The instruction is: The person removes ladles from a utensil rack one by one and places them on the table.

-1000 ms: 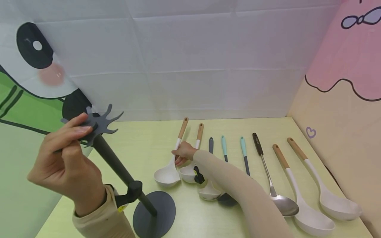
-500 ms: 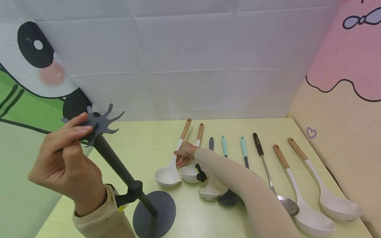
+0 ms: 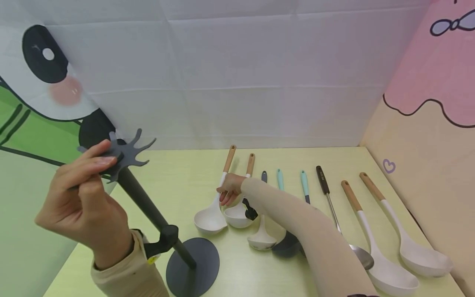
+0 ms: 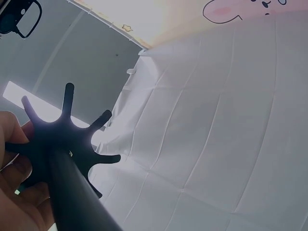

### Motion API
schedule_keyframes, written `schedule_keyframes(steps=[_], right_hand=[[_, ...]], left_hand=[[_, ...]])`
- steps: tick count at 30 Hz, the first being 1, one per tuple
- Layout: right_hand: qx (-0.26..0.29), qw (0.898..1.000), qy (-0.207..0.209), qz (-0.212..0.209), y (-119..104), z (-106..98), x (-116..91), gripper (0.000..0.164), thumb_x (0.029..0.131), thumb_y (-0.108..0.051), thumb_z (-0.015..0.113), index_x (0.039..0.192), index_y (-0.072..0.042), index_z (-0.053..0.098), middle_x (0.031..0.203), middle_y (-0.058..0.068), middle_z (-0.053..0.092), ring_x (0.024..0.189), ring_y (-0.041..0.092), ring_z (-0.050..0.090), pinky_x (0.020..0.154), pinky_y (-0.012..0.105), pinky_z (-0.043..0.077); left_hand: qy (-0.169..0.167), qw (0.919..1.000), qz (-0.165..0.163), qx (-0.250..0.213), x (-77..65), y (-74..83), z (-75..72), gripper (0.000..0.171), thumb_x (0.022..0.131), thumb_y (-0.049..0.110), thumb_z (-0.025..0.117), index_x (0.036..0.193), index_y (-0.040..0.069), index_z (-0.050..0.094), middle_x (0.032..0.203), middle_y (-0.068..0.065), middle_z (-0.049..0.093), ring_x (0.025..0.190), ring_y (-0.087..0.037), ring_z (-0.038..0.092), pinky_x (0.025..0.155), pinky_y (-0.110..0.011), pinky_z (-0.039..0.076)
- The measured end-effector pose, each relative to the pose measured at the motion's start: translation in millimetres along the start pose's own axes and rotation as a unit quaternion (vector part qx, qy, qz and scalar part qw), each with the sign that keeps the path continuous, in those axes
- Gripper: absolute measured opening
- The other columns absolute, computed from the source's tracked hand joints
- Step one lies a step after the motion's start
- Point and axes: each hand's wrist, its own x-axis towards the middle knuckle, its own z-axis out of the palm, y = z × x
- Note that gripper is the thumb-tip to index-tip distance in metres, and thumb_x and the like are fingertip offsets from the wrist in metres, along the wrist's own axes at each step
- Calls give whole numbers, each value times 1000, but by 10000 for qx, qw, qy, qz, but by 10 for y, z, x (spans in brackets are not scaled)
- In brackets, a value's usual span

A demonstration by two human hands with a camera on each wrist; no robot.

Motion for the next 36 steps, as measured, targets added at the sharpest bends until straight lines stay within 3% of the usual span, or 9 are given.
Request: schedule_keyframes(steps=[10, 21, 29, 36], right_hand=[[-50, 9992, -205, 337, -70, -22, 73, 23, 94, -12, 50, 94, 8, 60, 93, 24, 65, 78, 30, 67, 71, 38, 55], [-322, 9978, -120, 568, -72, -22, 129, 27, 93, -17, 52, 92, 8, 64, 91, 21, 67, 85, 30, 66, 77, 40, 53], [-683, 9950, 153, 713, -33, -11, 187, 28, 91, -23, 56, 87, 4, 64, 74, 11, 64, 63, 22, 63, 73, 39, 54], [-834, 9933, 212, 776, 11, -4, 284, 28, 90, -26, 57, 79, -1, 63, 66, 6, 60, 56, 17, 58, 54, 28, 51]], left_hand=[[1, 10000, -21, 67, 0, 8, -11, 19, 70, -7, 48, 59, -18, 59, 61, -25, 61, 71, -44, 63, 71, -50, 52], [-7, 10000, -34, 60, -3, 5, -29, 18, 70, -7, 49, 60, -18, 59, 62, -25, 61, 72, -44, 63, 71, -50, 53], [-17, 10000, -23, 65, -8, 7, -30, 19, 70, -7, 49, 59, -18, 59, 61, -25, 61, 72, -44, 63, 71, -50, 52], [3, 10000, -24, 72, -2, 15, -28, 19, 69, -7, 48, 59, -18, 59, 61, -25, 61, 71, -44, 63, 71, -50, 52]])
